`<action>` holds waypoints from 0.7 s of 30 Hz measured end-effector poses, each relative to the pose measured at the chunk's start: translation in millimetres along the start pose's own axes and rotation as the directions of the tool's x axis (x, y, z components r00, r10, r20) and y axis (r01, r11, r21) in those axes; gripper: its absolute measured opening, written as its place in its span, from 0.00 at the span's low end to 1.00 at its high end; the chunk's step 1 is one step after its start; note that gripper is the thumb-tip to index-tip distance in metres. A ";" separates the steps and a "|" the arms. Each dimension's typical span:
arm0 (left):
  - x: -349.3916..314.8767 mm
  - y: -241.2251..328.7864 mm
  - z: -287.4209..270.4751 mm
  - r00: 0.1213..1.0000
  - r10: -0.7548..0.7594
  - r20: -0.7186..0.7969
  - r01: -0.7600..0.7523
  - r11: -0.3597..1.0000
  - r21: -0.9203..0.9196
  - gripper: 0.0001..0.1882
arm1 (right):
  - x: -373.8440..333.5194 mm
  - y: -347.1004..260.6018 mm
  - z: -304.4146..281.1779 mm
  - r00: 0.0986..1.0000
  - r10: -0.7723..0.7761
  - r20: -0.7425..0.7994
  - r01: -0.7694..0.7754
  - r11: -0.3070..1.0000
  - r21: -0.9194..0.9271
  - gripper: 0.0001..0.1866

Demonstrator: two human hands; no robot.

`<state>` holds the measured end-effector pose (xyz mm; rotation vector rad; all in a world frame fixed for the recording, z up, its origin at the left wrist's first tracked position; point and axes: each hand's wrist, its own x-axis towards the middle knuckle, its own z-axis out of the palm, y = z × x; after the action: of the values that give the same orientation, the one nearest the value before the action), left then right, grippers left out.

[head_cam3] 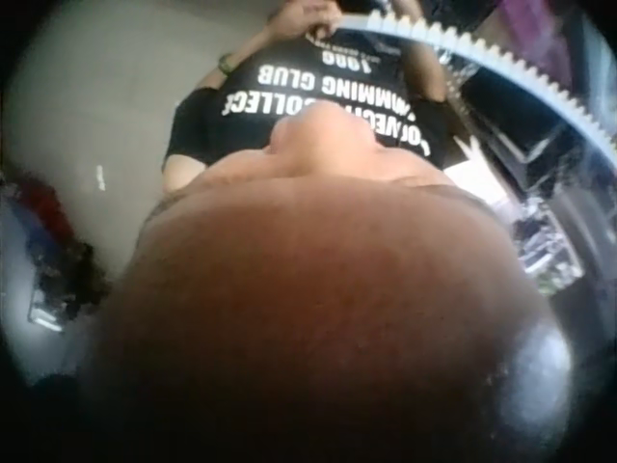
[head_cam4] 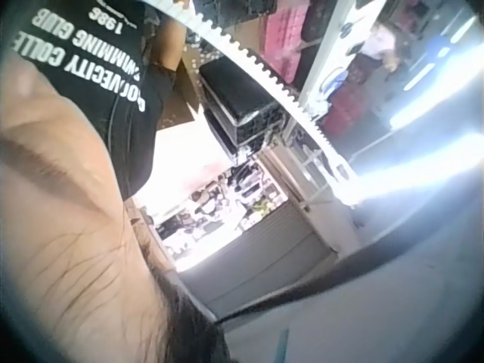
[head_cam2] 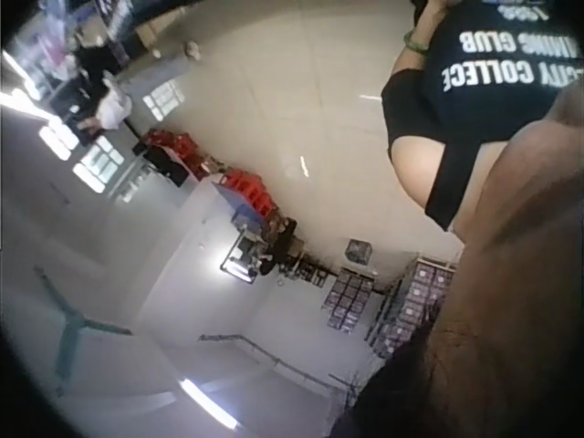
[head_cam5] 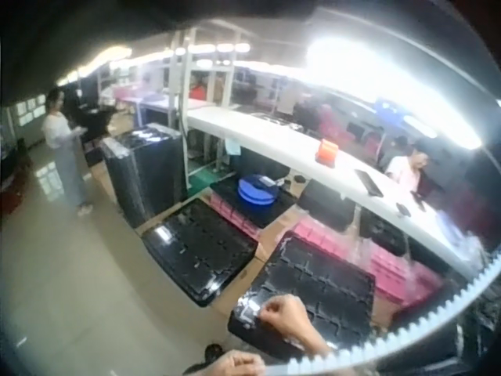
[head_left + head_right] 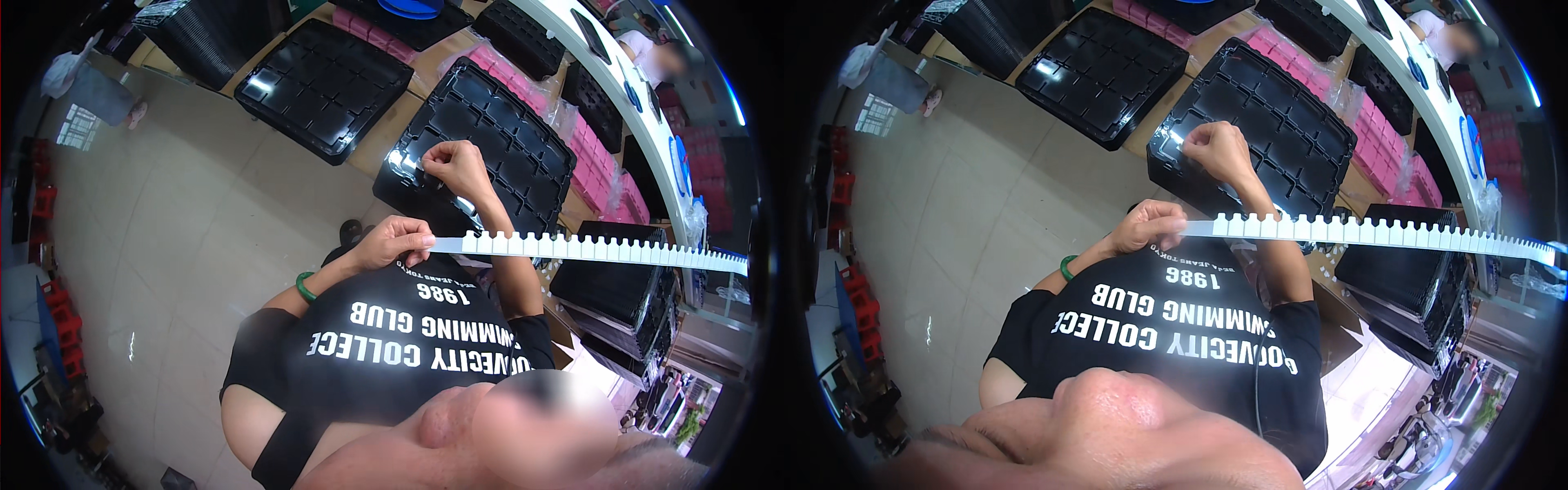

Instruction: The person fits foam inserts into plastic trays by hand and applies adhesive labels peeled from a strip onto the trays.

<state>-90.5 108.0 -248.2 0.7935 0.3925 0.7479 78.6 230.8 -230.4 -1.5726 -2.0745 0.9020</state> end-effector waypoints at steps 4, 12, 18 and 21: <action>1.2 -4.7 5.7 1.000 -0.017 -0.026 0.017 1.000 -0.002 0.12 | -3.7 2.4 9.1 0.998 0.038 -0.059 -0.042 0.998 -0.054 0.09; -5.3 -9.1 4.1 0.992 0.023 -0.120 -0.032 0.997 -0.074 0.11 | -61.8 21.3 -22.2 0.988 -0.016 -0.152 0.057 0.961 0.271 0.04; 1.8 -16.4 5.7 0.988 0.039 -0.151 -0.032 0.998 0.048 0.10 | -233.0 128.4 -96.1 0.862 0.370 -0.348 -0.209 0.883 0.421 0.03; -2.7 -23.5 9.6 0.982 0.070 -0.175 -0.063 0.997 0.044 0.11 | -354.6 293.8 -101.5 0.725 0.553 -0.411 -0.451 0.832 0.323 0.02</action>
<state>-76.2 90.3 -259.7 0.7811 0.5431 0.8792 456.8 -31.4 -333.1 -2.0362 -1.1731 0.7364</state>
